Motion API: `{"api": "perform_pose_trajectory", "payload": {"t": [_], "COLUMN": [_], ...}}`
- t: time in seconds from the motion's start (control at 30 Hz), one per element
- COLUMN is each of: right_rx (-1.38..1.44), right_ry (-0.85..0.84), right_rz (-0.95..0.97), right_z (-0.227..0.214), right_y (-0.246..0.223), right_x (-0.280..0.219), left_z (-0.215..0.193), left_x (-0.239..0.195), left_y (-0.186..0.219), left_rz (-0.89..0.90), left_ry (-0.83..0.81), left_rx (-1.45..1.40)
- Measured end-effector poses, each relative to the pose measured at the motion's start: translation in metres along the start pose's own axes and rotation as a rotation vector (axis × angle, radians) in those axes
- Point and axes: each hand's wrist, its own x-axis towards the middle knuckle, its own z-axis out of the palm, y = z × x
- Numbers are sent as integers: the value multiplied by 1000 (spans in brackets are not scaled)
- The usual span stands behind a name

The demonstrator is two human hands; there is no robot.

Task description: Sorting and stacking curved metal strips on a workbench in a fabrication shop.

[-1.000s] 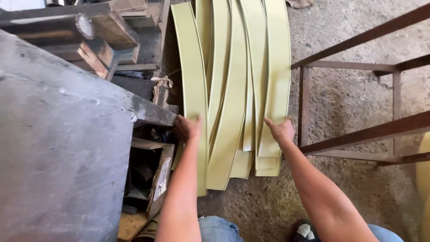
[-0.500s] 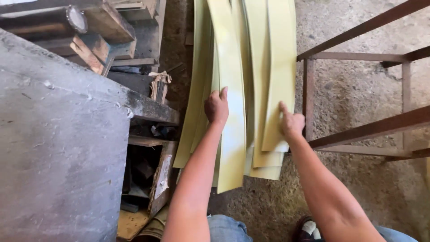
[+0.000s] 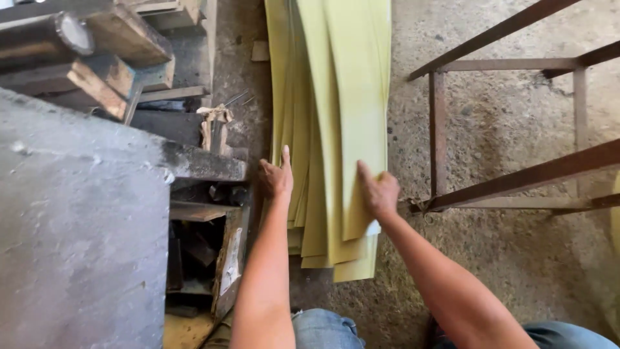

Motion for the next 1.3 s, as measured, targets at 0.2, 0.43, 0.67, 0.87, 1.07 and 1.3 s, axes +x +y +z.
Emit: {"api": "perform_pose_trajectory", "payload": {"t": [0.2,0.43,0.67,0.87,1.07,1.3], "right_rx": [-269,215,96,356,489,464], "right_ry": [-25,-208,-225,-337,-385,-384], "right_rz": [-75,55,-62,96,47,19], "right_z": [-4,-29,0,-18,-11,15], "right_y": [6,-8,4,-6,-12,-13], "right_x": [44,57,76,69,62,55], "left_z": [-60,-31,-47,-52,-26,-76], "left_x": [-37,-3,-11,7,5,-32], "left_y": [37,11,21,21,4,56], "left_rz": [11,-25,-97,-105,-33,-65], "left_ry": [-147,-135,-130,-352,-407,-619], "left_rx": [24,-21,-2,-220,-273,-502]}}
